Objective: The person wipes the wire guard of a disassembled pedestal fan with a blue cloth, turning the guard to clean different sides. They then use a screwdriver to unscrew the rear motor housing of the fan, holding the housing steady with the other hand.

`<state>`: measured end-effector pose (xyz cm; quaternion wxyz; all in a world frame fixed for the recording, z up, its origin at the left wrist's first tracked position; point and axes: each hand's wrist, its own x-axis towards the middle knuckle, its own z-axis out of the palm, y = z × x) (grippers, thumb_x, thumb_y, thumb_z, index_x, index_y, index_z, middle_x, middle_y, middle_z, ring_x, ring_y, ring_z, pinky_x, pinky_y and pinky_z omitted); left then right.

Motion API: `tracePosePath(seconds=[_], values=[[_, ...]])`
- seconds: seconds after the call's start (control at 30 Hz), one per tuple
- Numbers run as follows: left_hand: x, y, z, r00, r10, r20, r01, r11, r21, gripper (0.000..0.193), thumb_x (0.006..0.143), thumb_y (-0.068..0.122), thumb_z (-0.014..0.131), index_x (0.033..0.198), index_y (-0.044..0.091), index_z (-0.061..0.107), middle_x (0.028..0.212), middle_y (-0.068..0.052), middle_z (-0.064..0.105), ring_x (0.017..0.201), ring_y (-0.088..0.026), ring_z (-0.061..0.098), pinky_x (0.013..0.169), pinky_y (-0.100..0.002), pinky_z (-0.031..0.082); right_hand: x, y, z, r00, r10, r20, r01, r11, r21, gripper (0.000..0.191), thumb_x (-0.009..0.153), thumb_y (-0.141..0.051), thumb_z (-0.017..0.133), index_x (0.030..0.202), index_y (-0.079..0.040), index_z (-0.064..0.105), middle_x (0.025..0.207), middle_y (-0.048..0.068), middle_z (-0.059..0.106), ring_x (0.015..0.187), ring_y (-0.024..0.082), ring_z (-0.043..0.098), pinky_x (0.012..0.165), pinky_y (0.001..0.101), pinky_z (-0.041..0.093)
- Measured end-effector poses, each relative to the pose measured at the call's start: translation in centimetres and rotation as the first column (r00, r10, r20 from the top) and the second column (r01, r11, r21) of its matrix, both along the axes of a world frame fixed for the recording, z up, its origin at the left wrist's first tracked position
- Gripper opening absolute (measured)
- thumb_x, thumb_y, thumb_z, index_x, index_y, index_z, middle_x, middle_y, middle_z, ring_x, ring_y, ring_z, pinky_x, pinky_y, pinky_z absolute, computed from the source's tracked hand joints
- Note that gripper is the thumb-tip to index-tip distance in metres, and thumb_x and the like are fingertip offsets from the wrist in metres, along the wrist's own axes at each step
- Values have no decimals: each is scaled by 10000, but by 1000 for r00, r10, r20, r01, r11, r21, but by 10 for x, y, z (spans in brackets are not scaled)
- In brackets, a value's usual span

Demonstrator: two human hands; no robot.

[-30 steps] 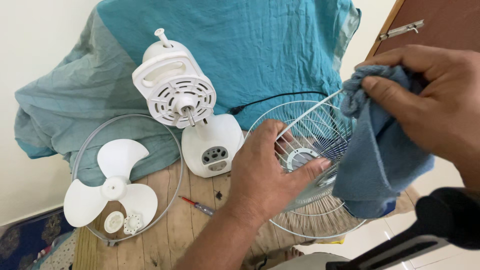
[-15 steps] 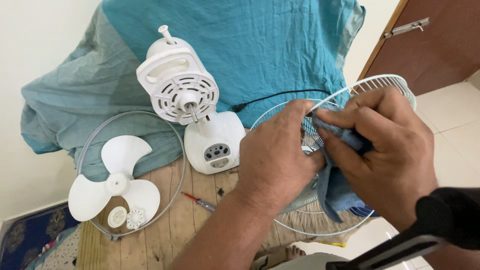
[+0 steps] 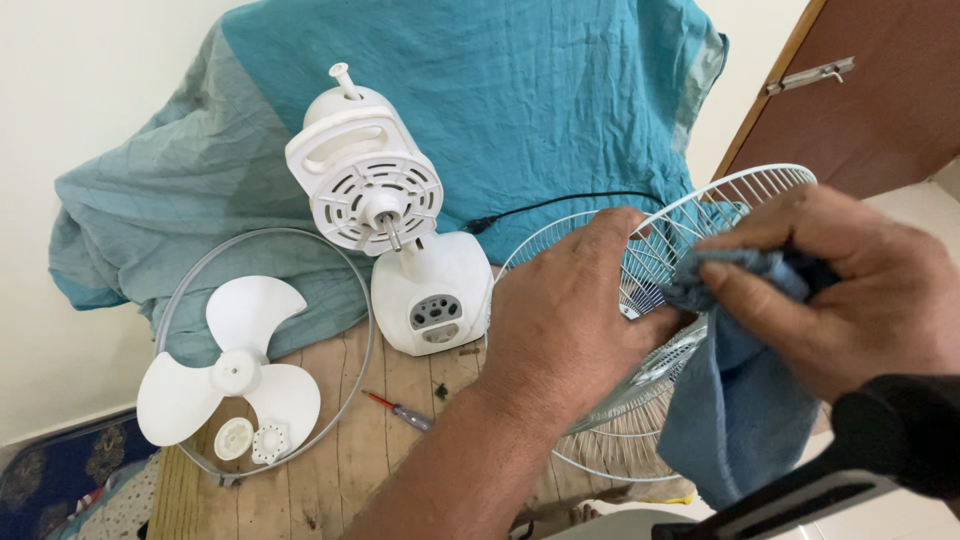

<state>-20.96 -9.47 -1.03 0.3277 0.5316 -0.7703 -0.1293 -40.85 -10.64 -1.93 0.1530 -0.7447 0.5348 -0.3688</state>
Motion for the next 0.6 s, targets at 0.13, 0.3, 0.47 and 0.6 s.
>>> tracePosePath(seconds=[0.13,0.3,0.47,0.6], values=[[-2,1,-2,1000,-14,24,15,999,-30,725,691,354,903,1261,56,566,1096,-134,740,958,-311,742,779,-429,591,6,-8,14,990,-82,-116,67,989,-128,146,890,-81,810,1007,-11,759,903,106,699,710,173,706,596,299,580],[4,-1,-6,1000,12,-7,-12,1000,-18,683,711,353,880,1261,85,577,1106,-108,748,970,-309,745,786,-433,588,20,14,-12,998,-61,-20,52,953,-300,156,844,-74,826,965,-23,743,960,111,695,787,170,706,652,310,560],[9,-1,-9,999,21,-24,-24,992,-123,679,728,400,888,1241,81,578,1096,-113,742,982,-321,735,800,-447,573,20,27,-21,994,-106,-19,99,971,-219,176,782,-62,839,933,-20,760,902,107,693,719,172,693,619,328,545],[3,0,-10,999,-5,-37,4,999,-45,629,719,387,876,1209,114,591,1096,-71,756,975,-289,746,801,-431,577,4,0,6,982,-179,-51,156,942,-298,131,903,-36,824,1002,5,749,953,140,672,755,186,672,638,326,545]])
